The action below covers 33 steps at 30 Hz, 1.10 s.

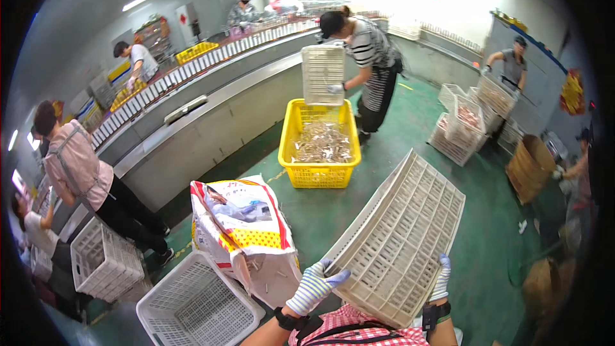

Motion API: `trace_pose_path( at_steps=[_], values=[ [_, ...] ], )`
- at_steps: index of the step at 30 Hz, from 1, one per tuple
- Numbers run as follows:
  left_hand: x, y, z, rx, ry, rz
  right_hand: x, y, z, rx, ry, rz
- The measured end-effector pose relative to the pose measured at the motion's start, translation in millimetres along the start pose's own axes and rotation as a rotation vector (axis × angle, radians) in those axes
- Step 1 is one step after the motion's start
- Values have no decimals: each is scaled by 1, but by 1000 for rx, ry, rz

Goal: Transferring small plastic components from a basket into a large storage bag in a manufacturing environment.

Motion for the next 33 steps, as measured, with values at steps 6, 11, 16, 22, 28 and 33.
trace_pose_path(
  at_steps=[6,11,16,22,28,33],
  values=[
    [120,-57,47,76,-373,-198,161,-14,-97,-164,104,-252],
    [198,-132,117,436,-492,-430,289,-97,-154,-96,106,-561],
    [276,-179,185,822,-590,-620,380,-203,-217,-138,275,-782],
    [395,-246,272,1180,-516,-839,470,-256,-376,-622,469,-800],
    [495,-249,310,1436,-112,-841,508,-286,-564,-193,632,-1108],
    [578,-227,374,1644,-103,-607,612,-395,-595,-368,349,-912]
  ],
)
Point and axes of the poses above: each hand's wrist, its own x-axis towards the middle knuckle, its own z-axis out of the back of the hand, y = z × x, the point moved 5 cm from there along x, towards the middle knuckle, and after that the axes turned 3 degrees about x, right-handed, at the moved point
